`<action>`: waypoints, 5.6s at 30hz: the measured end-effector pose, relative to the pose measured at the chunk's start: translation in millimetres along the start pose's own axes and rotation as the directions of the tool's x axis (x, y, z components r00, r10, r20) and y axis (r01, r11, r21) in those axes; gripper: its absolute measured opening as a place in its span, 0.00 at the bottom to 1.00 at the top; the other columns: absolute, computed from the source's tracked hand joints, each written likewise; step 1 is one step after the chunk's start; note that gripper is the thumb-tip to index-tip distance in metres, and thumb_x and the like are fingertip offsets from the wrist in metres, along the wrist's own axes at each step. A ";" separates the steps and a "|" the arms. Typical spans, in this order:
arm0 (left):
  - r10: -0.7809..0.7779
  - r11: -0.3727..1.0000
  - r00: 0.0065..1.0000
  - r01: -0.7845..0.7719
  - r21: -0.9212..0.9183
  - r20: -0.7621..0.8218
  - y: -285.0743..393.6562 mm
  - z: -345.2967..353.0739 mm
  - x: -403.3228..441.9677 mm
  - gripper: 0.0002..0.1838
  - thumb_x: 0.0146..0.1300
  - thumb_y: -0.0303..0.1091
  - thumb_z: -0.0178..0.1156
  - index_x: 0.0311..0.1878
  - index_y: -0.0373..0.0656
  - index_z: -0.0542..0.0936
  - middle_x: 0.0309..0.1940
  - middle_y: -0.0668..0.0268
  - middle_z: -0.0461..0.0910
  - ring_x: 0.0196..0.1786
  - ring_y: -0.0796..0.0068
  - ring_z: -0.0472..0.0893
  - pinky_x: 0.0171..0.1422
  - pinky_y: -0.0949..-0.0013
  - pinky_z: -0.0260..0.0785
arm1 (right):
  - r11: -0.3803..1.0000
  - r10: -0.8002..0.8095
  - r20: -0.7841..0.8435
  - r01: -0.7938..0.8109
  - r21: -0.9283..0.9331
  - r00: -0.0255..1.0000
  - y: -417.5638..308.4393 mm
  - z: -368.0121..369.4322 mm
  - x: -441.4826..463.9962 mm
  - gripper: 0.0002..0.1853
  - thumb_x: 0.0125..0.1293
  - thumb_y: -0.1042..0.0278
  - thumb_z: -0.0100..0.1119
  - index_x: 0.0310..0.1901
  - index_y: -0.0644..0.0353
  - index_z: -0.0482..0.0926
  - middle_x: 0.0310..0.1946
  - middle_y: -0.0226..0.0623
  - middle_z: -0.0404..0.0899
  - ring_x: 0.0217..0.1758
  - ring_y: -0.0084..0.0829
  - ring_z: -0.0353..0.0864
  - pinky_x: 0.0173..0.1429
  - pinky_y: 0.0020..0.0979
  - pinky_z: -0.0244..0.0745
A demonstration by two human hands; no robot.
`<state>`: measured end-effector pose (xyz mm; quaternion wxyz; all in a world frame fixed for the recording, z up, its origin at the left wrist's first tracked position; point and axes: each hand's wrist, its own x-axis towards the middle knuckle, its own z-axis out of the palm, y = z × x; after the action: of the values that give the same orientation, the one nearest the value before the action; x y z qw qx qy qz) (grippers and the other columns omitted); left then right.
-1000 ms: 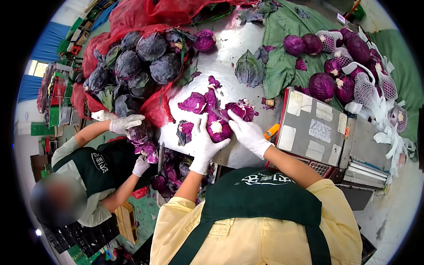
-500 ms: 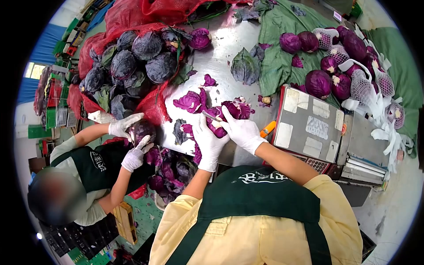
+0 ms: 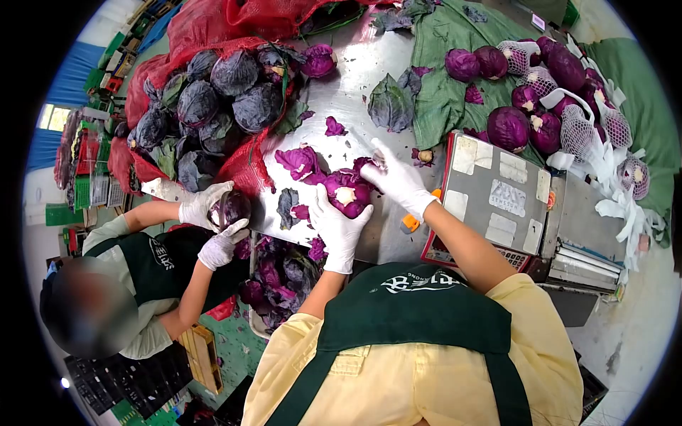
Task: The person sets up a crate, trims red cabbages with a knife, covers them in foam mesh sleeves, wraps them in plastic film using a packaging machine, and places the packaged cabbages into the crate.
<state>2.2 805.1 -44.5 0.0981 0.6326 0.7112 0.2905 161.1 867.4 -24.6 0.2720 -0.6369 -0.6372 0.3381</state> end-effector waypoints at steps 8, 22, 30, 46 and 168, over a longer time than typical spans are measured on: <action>0.107 0.992 0.991 -0.100 -0.078 0.081 -18.6 -11.1 2.8 0.61 0.34 0.49 0.80 0.70 0.36 0.57 0.64 0.45 0.62 0.67 0.46 0.64 0.72 0.50 0.56 | 0.905 -0.119 0.143 0.166 -0.391 0.983 7.4 9.3 38.7 0.13 0.63 0.60 0.51 0.34 0.56 0.84 0.32 0.48 0.84 0.37 0.48 0.85 0.44 0.47 0.79; 0.292 0.923 0.896 -0.173 -0.344 0.334 -52.8 -34.0 -0.6 0.62 0.37 0.35 0.78 0.75 0.40 0.50 0.72 0.45 0.51 0.76 0.46 0.49 0.79 0.52 0.45 | 0.983 -0.130 0.365 0.072 0.169 0.922 5.3 23.2 24.8 0.29 0.61 0.46 0.60 0.59 0.58 0.75 0.41 0.42 0.82 0.32 0.36 0.82 0.39 0.37 0.77; 0.396 0.911 0.822 -0.298 -0.284 0.408 -48.6 -44.3 5.2 0.60 0.36 0.33 0.77 0.75 0.43 0.53 0.72 0.44 0.53 0.76 0.44 0.52 0.78 0.52 0.49 | 0.939 0.150 0.710 -0.323 0.115 0.688 9.3 -1.5 26.0 0.25 0.61 0.53 0.64 0.52 0.65 0.76 0.35 0.34 0.79 0.29 0.22 0.77 0.30 0.26 0.71; 0.229 0.909 0.924 -0.090 -0.408 0.307 -58.5 -50.2 -7.3 0.63 0.40 0.38 0.79 0.76 0.39 0.49 0.71 0.43 0.52 0.74 0.46 0.55 0.77 0.54 0.50 | 0.856 0.228 0.493 -0.414 0.309 0.839 10.9 16.4 -12.2 0.16 0.57 0.69 0.60 0.48 0.64 0.78 0.27 0.36 0.78 0.31 0.26 0.77 0.38 0.30 0.72; -0.128 -0.250 0.786 0.565 -0.786 0.605 -36.6 -52.2 25.7 0.47 0.60 0.66 0.59 0.74 0.47 0.56 0.68 0.54 0.65 0.68 0.51 0.69 0.67 0.43 0.70 | 0.810 0.053 0.510 -0.335 0.482 0.859 -72.7 -47.9 -19.0 0.28 0.71 0.47 0.55 0.62 0.61 0.71 0.33 0.33 0.79 0.15 0.16 0.71 0.19 0.20 0.68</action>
<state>-59.7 813.5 -15.8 0.7134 0.1393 0.3788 0.5728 153.5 855.5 63.3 0.2436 -0.4915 -0.4870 0.6796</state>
